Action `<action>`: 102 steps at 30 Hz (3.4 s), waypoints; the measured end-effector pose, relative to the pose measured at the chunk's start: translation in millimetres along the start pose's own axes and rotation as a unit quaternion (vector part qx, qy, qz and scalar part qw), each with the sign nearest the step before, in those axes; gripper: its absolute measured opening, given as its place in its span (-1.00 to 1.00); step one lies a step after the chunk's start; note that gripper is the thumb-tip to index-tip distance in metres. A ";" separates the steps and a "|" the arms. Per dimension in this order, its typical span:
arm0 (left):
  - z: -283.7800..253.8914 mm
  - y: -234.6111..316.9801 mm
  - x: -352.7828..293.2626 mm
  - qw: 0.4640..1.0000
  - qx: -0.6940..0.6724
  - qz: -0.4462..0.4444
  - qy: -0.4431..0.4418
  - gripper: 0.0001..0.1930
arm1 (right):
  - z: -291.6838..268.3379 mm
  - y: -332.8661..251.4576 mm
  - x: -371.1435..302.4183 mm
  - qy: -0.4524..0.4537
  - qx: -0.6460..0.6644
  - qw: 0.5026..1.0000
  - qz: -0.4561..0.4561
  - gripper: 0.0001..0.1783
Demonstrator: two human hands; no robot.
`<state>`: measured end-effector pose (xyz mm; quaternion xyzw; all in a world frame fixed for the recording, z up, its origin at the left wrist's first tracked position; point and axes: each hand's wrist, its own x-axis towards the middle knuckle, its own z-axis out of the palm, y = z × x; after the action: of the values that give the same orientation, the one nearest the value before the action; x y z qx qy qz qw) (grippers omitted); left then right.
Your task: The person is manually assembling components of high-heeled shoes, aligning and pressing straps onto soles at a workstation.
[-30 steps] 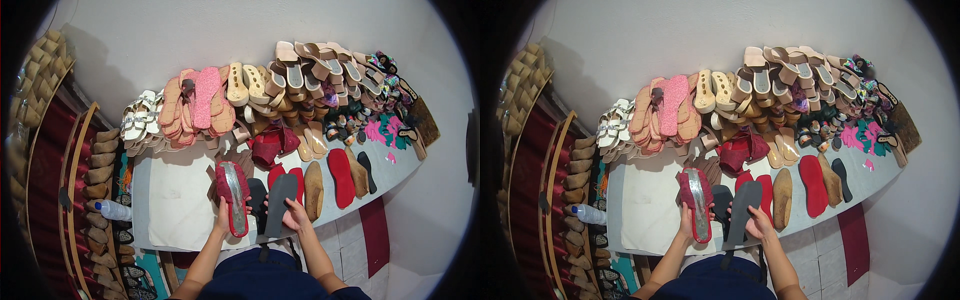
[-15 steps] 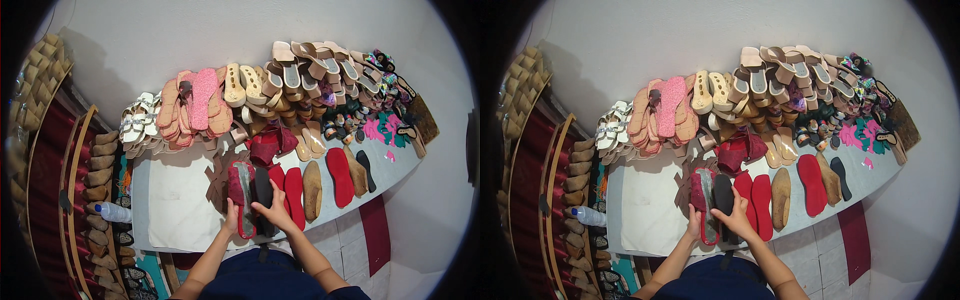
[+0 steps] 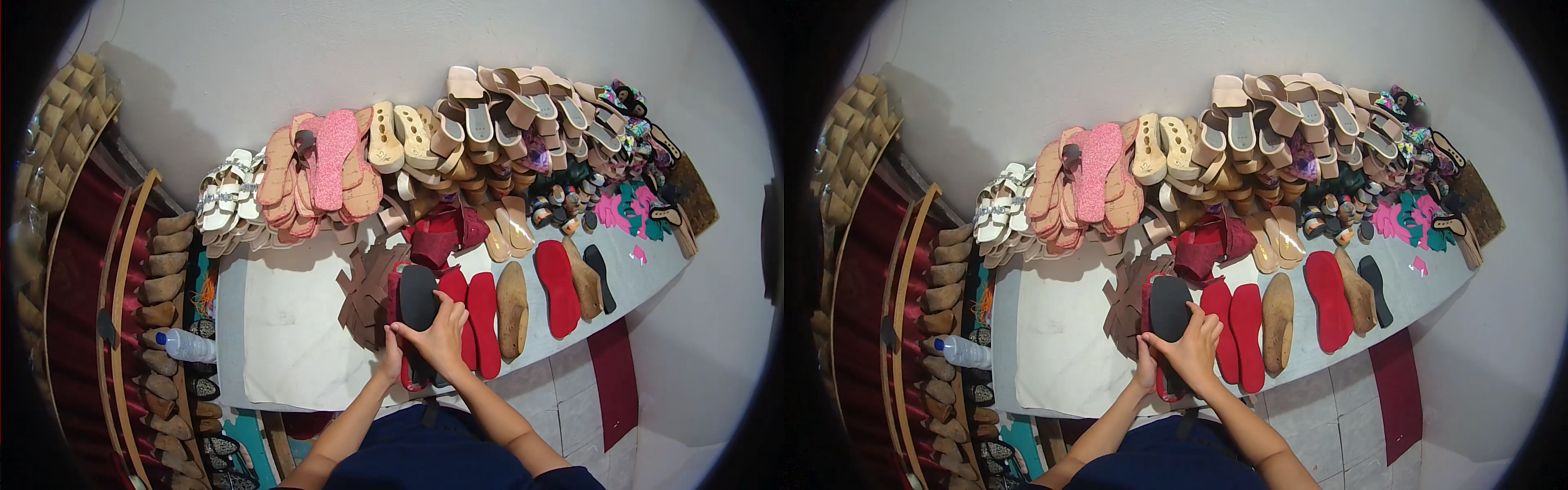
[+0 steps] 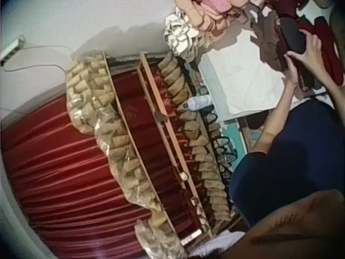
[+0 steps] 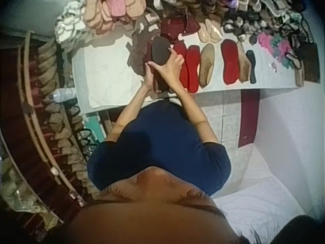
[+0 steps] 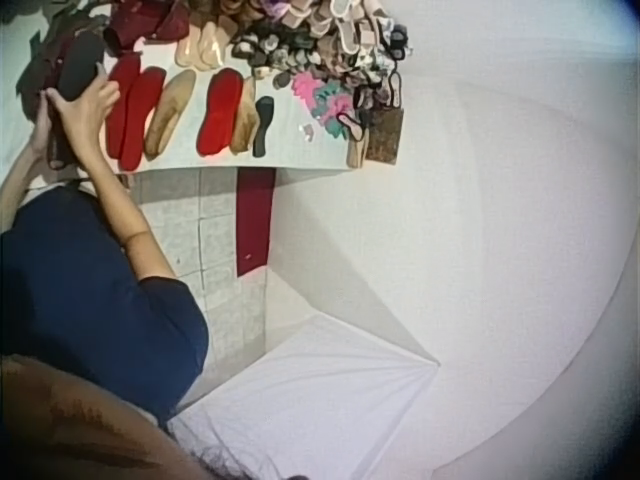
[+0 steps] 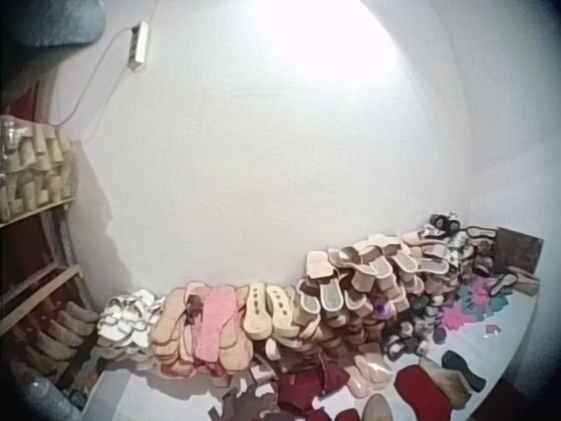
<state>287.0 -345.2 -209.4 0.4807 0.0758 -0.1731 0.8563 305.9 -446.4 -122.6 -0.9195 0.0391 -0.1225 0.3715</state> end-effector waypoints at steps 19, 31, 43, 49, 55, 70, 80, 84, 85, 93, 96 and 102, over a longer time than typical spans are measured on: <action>-19.7 -14.3 19.0 0.995 0.089 0.028 -0.018 -0.03 | 7.1 -13.4 19.4 0.054 -0.052 0.997 -0.021 -0.06; 16.8 41.0 3.7 0.995 0.067 0.058 -0.053 -0.44 | 4.0 7.7 38.4 0.089 -0.050 0.987 -0.123 -0.52; 28.3 46.3 -1.7 0.977 0.118 -0.040 -0.173 -0.66 | -36.2 -37.3 133.9 -0.149 -0.132 0.975 -0.093 -0.43; 38.2 60.7 -10.1 0.977 0.017 -0.070 -0.199 -0.60 | -21.0 -22.2 134.8 -0.099 -0.086 0.989 -0.070 -0.38; 35.1 57.2 -8.5 0.973 -0.007 -0.048 -0.224 -0.57 | -10.5 -14.8 135.3 0.015 -0.078 0.991 -0.107 -0.42; 32.0 51.8 -11.0 0.968 0.110 -0.042 -0.220 -0.66 | -14.5 -0.8 126.5 -0.089 -0.052 0.994 -0.045 -0.27; 27.0 50.1 -8.8 0.963 0.161 -0.038 -0.214 -0.72 | -15.7 5.9 127.6 -0.069 -0.015 0.995 -0.075 -0.26; 28.7 53.8 -12.0 0.967 0.082 -0.073 -0.230 -0.65 | -18.2 16.2 133.0 -0.103 0.037 0.994 -0.016 -0.24; 28.4 54.8 -12.7 0.968 0.052 -0.083 -0.230 -0.61 | -19.2 18.0 134.9 -0.123 0.088 0.989 0.004 -0.24; 23.6 41.8 -11.7 0.959 0.127 -0.079 -0.239 -0.66 | -32.6 -13.5 108.7 -0.109 -0.007 0.993 -0.042 -0.26; 30.5 37.4 -13.4 0.952 0.162 -0.074 -0.249 -0.69 | -26.8 -1.6 114.4 -0.074 0.015 0.997 -0.014 -0.21; 30.9 36.8 -17.3 0.945 0.184 -0.063 -0.262 -0.69 | -29.2 35.4 121.1 -0.076 0.023 0.995 -0.056 -0.18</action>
<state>283.3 -350.0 -158.7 0.5619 -0.1542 -0.3578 0.7297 416.2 -511.3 -103.1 -0.9181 -0.0436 -0.0735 0.3870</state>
